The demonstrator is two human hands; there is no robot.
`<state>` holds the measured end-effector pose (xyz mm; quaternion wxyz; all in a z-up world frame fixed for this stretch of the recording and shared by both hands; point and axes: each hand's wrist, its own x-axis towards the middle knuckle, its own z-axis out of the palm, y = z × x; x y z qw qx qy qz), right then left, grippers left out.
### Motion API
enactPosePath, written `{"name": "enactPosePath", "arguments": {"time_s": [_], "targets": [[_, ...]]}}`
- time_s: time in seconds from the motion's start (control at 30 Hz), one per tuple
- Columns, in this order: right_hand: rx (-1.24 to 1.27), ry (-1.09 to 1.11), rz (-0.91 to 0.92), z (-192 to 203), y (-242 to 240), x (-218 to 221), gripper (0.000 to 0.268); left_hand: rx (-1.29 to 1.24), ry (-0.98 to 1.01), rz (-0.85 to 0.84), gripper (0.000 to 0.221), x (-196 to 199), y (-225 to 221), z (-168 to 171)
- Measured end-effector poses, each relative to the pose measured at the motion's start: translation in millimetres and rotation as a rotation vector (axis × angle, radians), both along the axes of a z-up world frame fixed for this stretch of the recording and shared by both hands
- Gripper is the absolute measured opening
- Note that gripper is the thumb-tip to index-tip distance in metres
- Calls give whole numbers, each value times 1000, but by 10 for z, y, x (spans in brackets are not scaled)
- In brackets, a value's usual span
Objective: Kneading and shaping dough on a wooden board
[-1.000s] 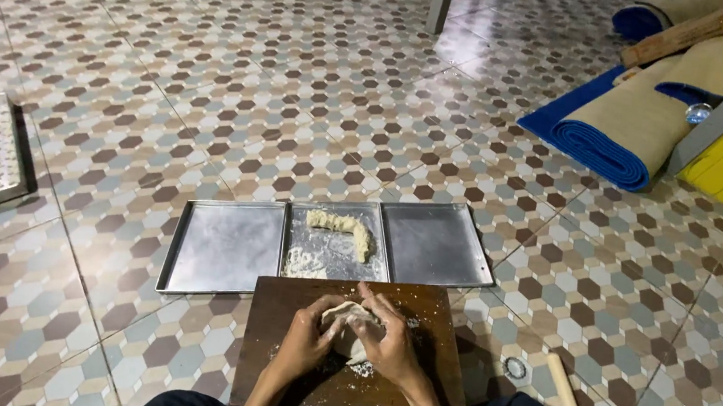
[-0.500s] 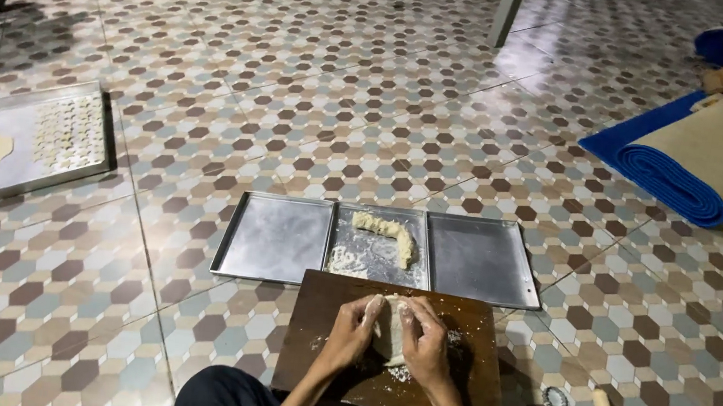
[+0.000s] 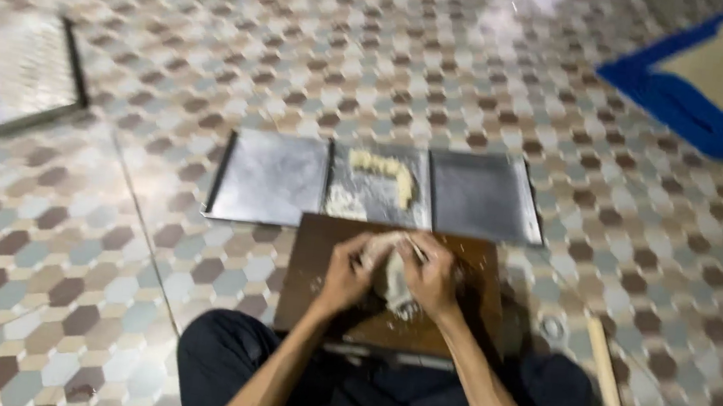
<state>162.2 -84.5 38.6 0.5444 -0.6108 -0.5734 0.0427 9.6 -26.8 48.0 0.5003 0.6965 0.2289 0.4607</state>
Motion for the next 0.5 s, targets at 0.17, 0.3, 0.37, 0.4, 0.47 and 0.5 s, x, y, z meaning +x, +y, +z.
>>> {"name": "enactPosePath", "arguments": {"time_s": [0.17,0.3,0.37,0.4,0.47,0.5], "targets": [[-5,242,131,-390,-15,135,50,-89,24,-37,46,-75,50,-46],[-190,229,238,76,-338,19,48,-100,-2,-38,49,-90,-17,72],[-139,298,367,-94,-345,117,40,-118,-37,-83,11,-128,-49,140],[-147,299,364,-76,-377,111,40,-125,-38,-85,11,-121,-25,62],[-191,247,322,-28,-412,116,11,-129,-72,-157,45,-85,52,-79],[-191,246,317,-45,-390,133,11,-129,-73,-162,45,-58,122,-138]]}}
